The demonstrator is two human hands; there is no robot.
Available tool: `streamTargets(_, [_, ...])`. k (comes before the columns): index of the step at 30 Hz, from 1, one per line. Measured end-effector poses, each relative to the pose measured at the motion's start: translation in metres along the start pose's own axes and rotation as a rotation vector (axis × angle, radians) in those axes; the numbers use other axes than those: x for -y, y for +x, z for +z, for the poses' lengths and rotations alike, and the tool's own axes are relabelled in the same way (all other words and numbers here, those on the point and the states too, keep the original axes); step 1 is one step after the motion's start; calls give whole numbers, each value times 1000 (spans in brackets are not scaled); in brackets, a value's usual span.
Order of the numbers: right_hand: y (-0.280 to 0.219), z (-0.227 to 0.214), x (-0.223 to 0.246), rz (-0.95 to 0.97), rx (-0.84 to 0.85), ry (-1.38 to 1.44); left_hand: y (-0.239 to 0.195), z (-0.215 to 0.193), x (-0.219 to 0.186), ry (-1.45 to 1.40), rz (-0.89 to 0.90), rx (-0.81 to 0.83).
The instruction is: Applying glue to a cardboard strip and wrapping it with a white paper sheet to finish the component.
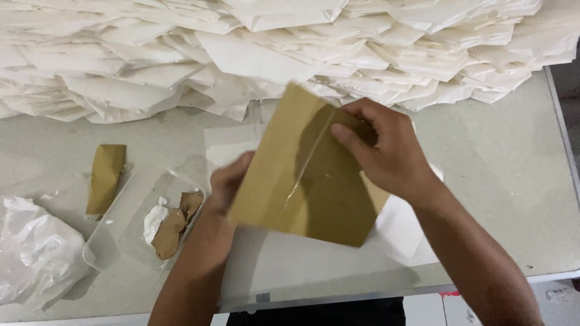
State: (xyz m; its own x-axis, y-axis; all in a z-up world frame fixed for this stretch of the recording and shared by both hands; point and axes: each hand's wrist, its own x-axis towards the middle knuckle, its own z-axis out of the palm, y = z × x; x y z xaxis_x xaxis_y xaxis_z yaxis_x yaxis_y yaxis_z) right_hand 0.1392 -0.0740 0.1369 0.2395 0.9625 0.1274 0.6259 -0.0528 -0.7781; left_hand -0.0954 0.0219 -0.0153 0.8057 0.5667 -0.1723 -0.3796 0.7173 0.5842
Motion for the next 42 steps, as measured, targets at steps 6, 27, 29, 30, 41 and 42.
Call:
streamTargets(6, [-9,25,37,-291,-36,-214,14,-96,24,462,-73,914])
streamTargets(27, [-99,144,19,-909,702,-615,-1,67,-39,954,26,-202])
streamTargets(29, [-105,144,21,-916,712,-594,3,72,-44,971,90,-239])
streamTargets(30, [-109,145,22,-921,720,-570,3,74,-46,988,152,-276])
streamTargets(41, [-99,153,16,-981,793,-509,14,80,-48,1085,689,-622])
streamTargets(42, [-95,157,9,-1028,689,-467,14,75,-44,1216,904,-541])
